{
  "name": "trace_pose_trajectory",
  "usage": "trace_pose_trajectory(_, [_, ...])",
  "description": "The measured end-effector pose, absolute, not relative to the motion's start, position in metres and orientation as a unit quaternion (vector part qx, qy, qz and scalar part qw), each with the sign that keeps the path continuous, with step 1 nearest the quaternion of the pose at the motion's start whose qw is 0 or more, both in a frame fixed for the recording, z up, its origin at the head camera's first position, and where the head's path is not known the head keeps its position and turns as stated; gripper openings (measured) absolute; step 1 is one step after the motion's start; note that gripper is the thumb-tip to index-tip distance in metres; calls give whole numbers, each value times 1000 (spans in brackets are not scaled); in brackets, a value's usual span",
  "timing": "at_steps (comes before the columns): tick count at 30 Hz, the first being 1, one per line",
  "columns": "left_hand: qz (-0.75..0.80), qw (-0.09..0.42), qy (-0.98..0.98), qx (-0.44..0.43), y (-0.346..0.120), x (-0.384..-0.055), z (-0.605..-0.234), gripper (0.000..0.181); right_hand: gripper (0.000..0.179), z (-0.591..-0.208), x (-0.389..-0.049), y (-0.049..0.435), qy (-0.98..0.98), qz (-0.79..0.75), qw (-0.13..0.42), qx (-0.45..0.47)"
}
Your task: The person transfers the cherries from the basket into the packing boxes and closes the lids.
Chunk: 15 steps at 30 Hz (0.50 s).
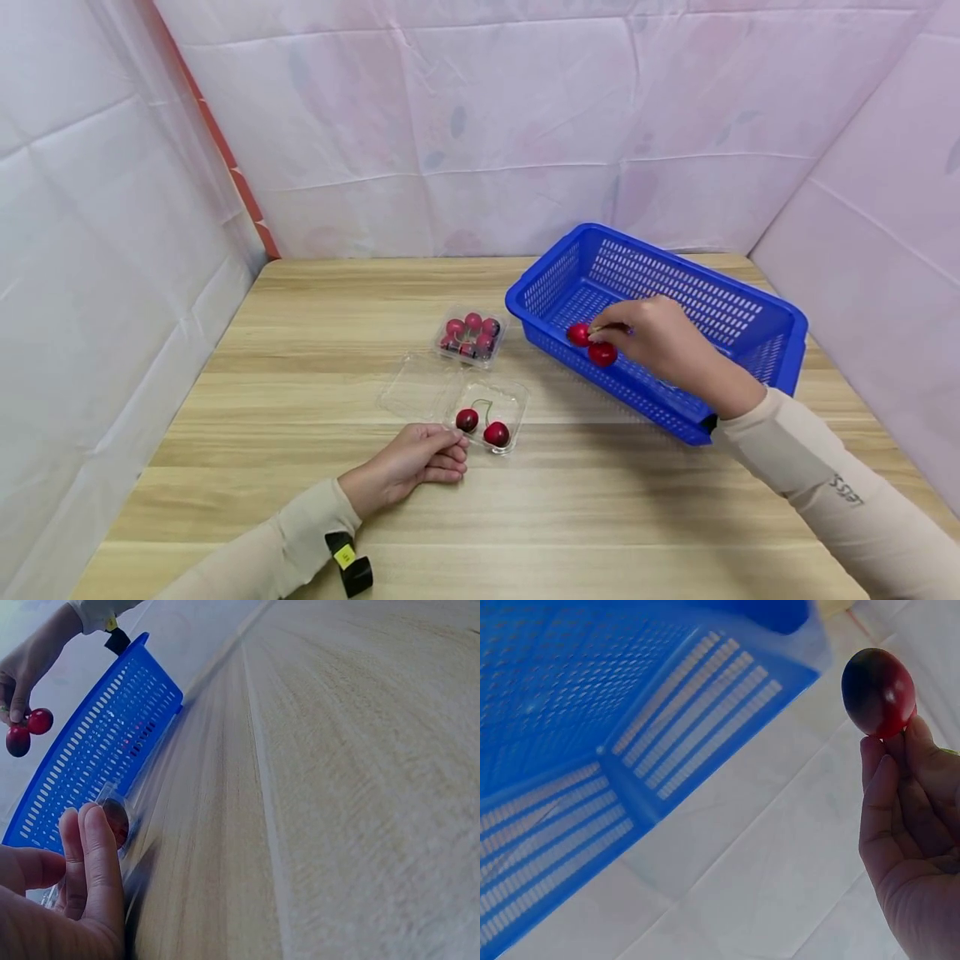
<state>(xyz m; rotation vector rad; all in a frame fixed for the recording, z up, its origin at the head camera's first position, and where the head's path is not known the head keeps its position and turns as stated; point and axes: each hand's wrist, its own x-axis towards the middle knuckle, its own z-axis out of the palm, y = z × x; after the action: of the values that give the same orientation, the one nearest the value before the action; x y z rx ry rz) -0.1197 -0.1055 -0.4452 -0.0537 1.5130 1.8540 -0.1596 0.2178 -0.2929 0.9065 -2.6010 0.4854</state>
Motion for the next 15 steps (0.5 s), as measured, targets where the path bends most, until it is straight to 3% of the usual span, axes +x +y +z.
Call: trace_pose_trajectory(15, [719, 367, 590, -24, -105, -121, -448, 24, 11, -304, -157, 177, -907, 208, 142, 339])
